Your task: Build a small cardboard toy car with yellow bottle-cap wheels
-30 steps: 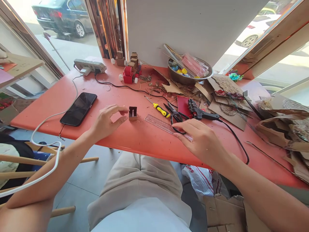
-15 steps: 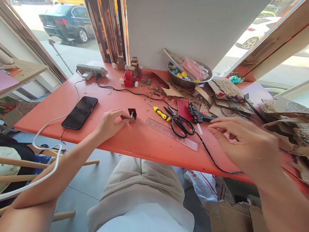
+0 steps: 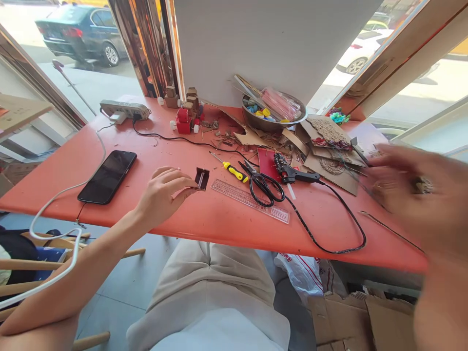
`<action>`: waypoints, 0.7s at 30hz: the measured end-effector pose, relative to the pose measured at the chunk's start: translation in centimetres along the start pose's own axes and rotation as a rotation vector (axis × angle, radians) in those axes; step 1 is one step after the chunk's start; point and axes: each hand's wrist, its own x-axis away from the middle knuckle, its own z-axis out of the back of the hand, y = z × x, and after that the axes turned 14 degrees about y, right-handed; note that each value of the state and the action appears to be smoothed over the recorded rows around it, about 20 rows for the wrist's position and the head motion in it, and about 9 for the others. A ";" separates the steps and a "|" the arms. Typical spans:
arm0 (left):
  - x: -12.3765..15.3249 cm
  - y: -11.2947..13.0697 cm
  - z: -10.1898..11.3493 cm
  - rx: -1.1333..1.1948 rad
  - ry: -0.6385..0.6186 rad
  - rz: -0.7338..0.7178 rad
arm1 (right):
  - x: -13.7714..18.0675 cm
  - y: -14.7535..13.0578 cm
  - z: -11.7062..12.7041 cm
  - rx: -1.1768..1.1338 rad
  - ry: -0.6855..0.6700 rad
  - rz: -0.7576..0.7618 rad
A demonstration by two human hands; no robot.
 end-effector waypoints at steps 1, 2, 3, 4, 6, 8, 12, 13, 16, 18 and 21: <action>-0.1 0.4 -0.1 0.003 -0.009 -0.013 | -0.7 -2.0 -0.7 -0.088 0.091 0.058; -0.3 0.8 -0.3 0.003 -0.021 -0.025 | -1.4 -3.9 -1.5 -0.191 0.121 0.162; -0.4 1.2 -0.4 0.002 -0.035 -0.038 | -2.1 -5.8 -2.5 -0.309 0.114 0.280; -0.5 1.6 -0.4 0.002 -0.048 -0.053 | -2.7 -7.6 -3.6 -0.398 0.101 0.334; -0.6 2.2 -0.5 0.007 -0.062 -0.081 | -3.6 -10.4 -5.8 -0.474 0.016 0.385; -0.6 2.6 -0.4 0.012 -0.064 -0.095 | -4.2 -12.3 -7.6 -0.503 -0.044 0.446; -0.5 2.5 -0.1 0.005 -0.062 -0.078 | -4.9 -13.1 -9.2 -0.552 -0.124 0.499; -0.5 2.3 0.0 0.009 -0.056 -0.076 | -4.9 -12.7 -9.0 -0.580 -0.119 0.469; -0.5 1.6 0.2 0.033 -0.036 -0.063 | -5.0 -10.4 -7.4 -0.648 -0.055 0.286; -0.5 1.1 0.3 0.039 -0.044 -0.023 | -4.8 -8.2 -6.0 -0.603 -0.020 0.088; -0.6 0.6 0.4 0.050 -0.061 0.045 | -4.0 -3.7 -4.5 -0.478 0.052 -0.252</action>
